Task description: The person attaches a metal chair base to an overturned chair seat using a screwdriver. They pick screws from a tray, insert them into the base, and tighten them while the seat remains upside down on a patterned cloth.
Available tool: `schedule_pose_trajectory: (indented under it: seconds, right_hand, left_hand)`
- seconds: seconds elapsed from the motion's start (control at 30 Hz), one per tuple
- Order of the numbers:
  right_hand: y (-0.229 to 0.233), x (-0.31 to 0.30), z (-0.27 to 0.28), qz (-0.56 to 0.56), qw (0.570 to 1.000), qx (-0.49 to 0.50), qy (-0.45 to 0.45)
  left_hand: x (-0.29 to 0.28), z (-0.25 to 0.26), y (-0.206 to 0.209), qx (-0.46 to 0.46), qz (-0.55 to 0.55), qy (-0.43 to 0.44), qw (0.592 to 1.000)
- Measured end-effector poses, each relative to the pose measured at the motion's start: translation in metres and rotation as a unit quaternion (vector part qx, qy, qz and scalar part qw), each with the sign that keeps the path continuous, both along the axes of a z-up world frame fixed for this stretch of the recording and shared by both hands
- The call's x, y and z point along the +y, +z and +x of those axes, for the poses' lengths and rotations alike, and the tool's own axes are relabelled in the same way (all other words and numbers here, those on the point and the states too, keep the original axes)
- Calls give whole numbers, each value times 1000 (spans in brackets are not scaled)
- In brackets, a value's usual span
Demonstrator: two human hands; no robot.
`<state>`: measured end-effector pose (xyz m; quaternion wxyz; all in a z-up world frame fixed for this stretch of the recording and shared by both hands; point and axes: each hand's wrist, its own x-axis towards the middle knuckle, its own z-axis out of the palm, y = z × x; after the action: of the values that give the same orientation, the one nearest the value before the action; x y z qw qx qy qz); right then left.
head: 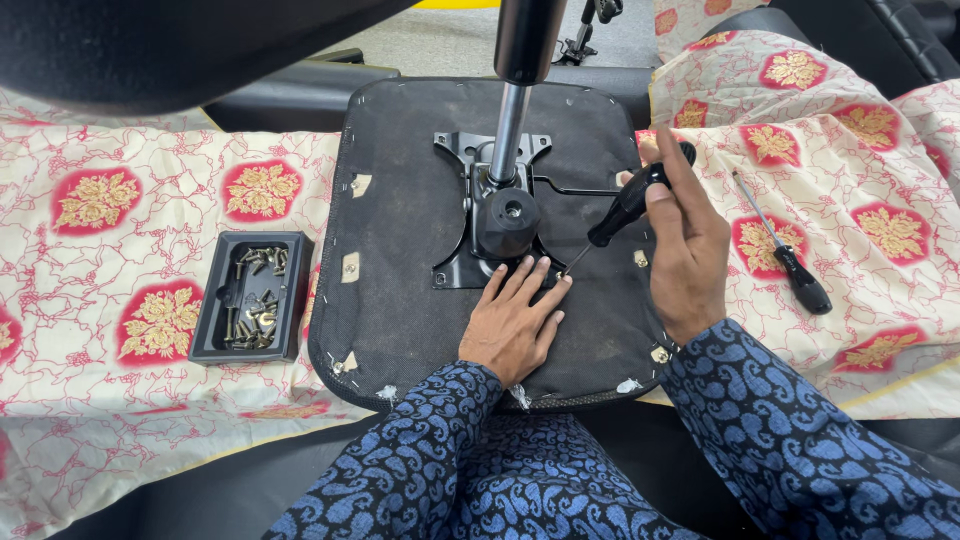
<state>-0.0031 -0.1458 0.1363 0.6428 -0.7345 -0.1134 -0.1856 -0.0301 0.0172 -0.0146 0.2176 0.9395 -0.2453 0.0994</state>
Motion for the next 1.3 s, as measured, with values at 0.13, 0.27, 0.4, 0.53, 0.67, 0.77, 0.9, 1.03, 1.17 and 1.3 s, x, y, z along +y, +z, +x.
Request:
schedule_pose_trajectory:
  seconds: [0.13, 0.27, 0.4, 0.53, 0.67, 0.77, 0.9, 1.03, 1.17, 1.3]
  right_hand:
    - [-1, -2, -1, -89, 995, 6, -38]
    - [-6, -4, 1, -140, 988, -28, -63]
    - [-5, -5, 0, -140, 986, -31, -83]
    - [3, -5, -1, -104, 993, -23, -47]
    - [3, -5, -4, -116, 992, -21, -38]
    - [-1, -6, -2, -144, 988, -34, -49]
    - [-5, -4, 1, -154, 986, -22, -62]
    - [-2, -3, 3, -89, 996, -10, -13]
    - [1, 2, 4, -2, 1000, 23, 12]
    - [-2, -4, 1, -144, 987, -8, -73]
  left_hand:
    - [0, 0, -1, 0, 0, 0, 1000]
    - [1, -1, 0, -1, -4, 2, 1000]
    - [0, -1, 0, 1, -5, 2, 1000]
    - [1, -2, 2, -1, -4, 0, 1000]
    - [0, -1, 3, 2, -1, 1, 1000]
    - [0, -2, 3, 4, 0, 3, 1000]
    - [0, -1, 2, 7, -1, 2, 1000]
    - [0, -1, 1, 10, 1, 1, 1000]
    - [-1, 0, 1, 5, -1, 2, 1000]
    - [1, -1, 3, 4, 0, 2, 1000]
